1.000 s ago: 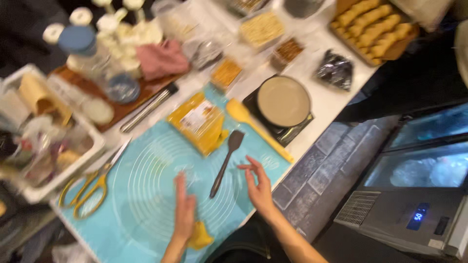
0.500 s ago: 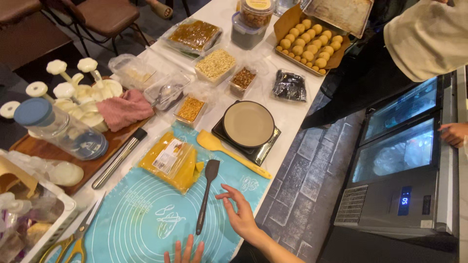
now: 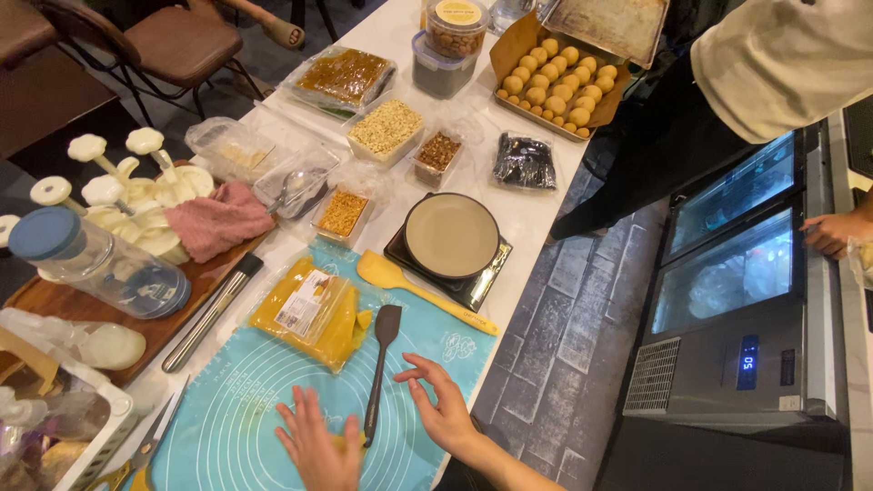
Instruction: The person flattens a yellow dough-like sheet on a silicone mat, sprinkles white seeds onto it, and presses them in. They then add chopped nuts and other toppings from nearby containers, continuing to press and shape the mixture by hand.
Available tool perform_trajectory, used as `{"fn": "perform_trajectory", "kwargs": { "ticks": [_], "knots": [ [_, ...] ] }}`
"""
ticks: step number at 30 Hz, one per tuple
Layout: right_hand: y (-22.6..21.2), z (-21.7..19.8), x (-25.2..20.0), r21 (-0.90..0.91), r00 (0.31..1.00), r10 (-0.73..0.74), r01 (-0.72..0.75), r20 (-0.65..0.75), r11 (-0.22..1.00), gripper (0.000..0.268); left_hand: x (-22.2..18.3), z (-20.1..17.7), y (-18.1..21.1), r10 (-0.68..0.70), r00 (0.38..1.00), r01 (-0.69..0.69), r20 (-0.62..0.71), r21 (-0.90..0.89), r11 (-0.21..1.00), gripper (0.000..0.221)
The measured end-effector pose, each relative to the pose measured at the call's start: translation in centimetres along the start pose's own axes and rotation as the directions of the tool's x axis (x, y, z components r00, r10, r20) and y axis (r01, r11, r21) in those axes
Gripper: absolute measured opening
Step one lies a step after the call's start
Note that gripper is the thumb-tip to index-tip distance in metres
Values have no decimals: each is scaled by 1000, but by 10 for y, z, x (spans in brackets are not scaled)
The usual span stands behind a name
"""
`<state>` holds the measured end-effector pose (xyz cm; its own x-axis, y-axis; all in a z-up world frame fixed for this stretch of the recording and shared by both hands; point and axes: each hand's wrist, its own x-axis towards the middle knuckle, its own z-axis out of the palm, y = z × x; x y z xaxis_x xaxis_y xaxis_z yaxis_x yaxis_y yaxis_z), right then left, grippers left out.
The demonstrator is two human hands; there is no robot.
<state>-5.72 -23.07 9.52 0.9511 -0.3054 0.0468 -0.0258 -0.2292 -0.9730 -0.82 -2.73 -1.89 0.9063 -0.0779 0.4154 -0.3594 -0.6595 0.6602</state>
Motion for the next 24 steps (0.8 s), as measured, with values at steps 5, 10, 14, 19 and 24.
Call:
{"fn": "perform_trajectory", "kwargs": {
  "ticks": [5,10,14,19,24],
  "knots": [
    [3,-7,4,16,999,-30,30,-17,999,39,17,-27,-18,-178,982,190,66,-368,910,73],
    [4,-6,7,3,1000,-16,16,-22,1000,40,40,-28,-29,20,977,-40,214,91,995,79],
    [9,-6,4,17,998,-36,37,-49,999,40,44,-23,-9,130,911,-164,391,53,985,79],
    [16,-9,3,5,997,-36,36,-69,999,41,38,-39,23,151,901,-153,406,-27,988,82],
    [16,-9,3,-18,997,-36,35,-75,999,41,14,-49,65,267,909,-290,321,27,957,83]
  ]
}}
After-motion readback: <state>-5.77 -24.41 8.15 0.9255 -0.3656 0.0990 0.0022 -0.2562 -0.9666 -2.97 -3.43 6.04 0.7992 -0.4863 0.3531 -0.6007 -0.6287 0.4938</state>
